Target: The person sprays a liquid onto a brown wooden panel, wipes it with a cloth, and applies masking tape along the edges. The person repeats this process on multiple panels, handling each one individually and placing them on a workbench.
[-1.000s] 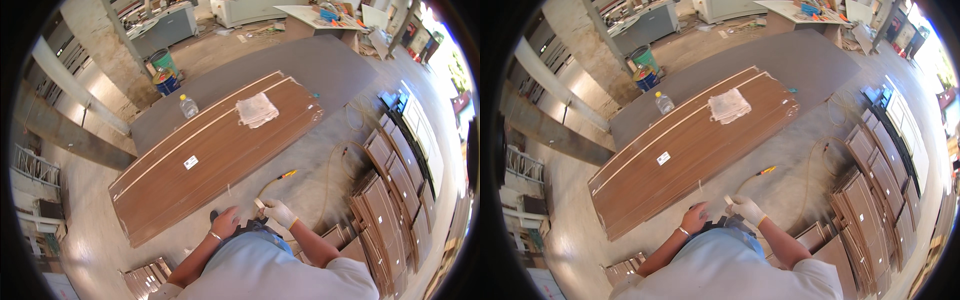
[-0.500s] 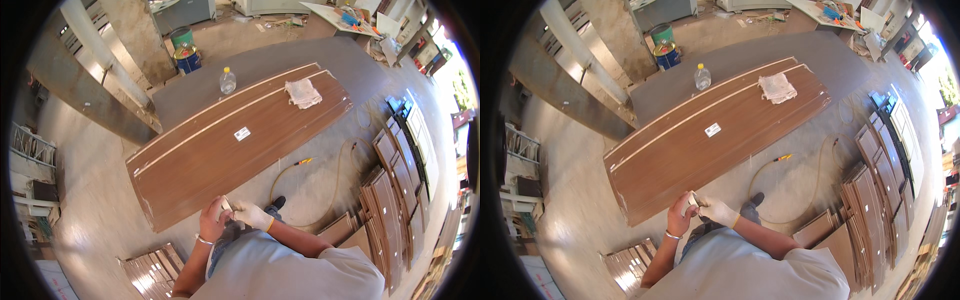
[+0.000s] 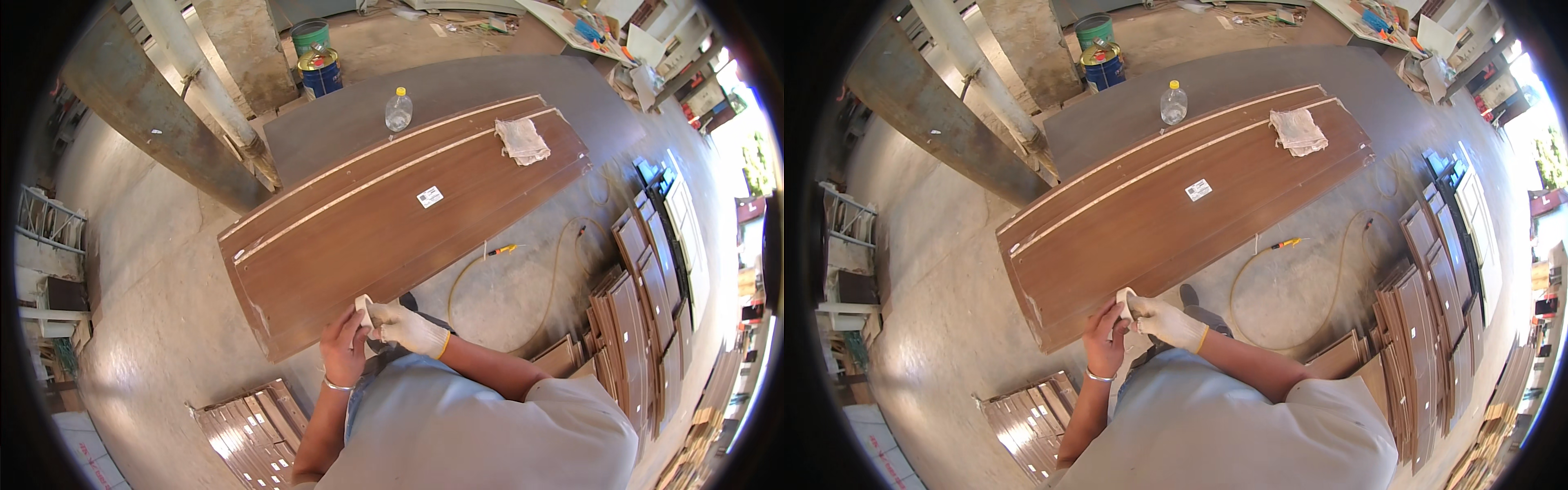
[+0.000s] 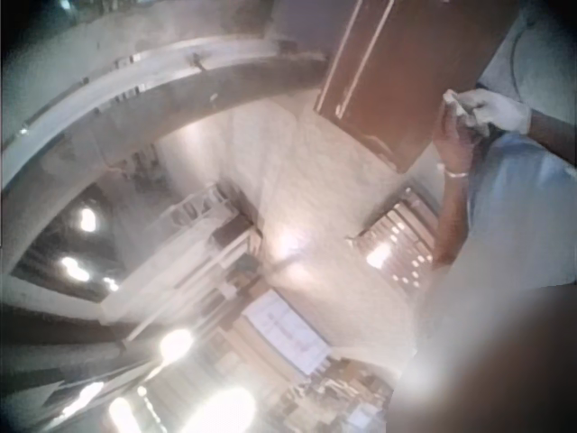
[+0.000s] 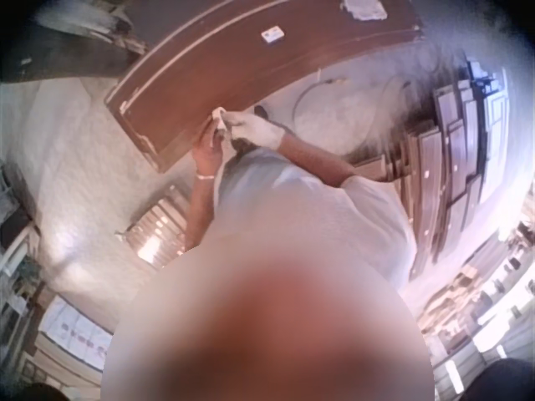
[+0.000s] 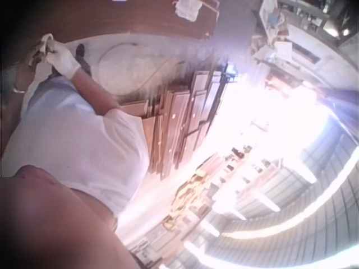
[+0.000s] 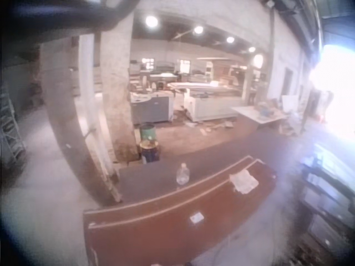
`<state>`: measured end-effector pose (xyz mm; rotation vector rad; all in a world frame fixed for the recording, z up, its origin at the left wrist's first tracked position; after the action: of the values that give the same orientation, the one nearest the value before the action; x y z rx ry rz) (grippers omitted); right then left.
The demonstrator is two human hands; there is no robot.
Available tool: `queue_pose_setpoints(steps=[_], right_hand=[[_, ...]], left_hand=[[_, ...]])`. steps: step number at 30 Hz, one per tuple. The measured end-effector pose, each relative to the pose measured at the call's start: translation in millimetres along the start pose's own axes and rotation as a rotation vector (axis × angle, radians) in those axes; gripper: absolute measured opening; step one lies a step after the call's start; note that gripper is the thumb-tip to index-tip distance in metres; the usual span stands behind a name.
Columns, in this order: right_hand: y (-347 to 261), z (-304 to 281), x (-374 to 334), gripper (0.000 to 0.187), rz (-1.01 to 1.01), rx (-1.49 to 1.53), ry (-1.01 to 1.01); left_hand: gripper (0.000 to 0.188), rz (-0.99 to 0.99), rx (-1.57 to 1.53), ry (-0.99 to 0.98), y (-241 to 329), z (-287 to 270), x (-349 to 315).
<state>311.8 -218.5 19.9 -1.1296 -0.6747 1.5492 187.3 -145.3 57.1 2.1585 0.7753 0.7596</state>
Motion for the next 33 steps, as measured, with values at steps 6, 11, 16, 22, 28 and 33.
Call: queue_pose_setpoints(steps=[6,11,16,22,28,33], right_hand=[[-33.8,-11.0,32.3,0.027,-0.011,0.028,-0.062],[-62.1,-40.7,55.0,0.049,-0.019,0.078,-0.139],[-116.6,-65.9,61.2,0.056,-0.116,0.154,-0.149],[-145.7,-66.3,54.7,0.054,-0.042,-0.124,-0.223],[-159.0,-44.1,60.1,0.054,-0.314,-0.223,-0.280],[-154.8,-34.0,65.4,0.051,-0.212,-0.381,-0.270]], left_hand=[[0.033,-0.031,0.121,0.137,12.6,-6.5,26.2],[0.024,0.062,0.102,0.231,47.3,-2.6,68.2],[0.020,-0.069,0.102,0.316,64.7,0.6,87.5],[0.021,-0.107,0.034,0.368,82.1,-15.7,99.1],[0.026,-0.038,0.053,0.386,98.4,-32.0,109.2],[0.033,-0.001,0.116,0.383,96.5,-44.2,118.7]])
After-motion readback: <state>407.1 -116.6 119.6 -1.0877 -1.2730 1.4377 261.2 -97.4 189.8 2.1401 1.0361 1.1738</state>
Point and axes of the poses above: each hand's wrist, its own x-axis towards the middle knuckle, its own z-axis out of the palm, y = z × x, the point moved 8 cm from there along x, towards the middle knuckle
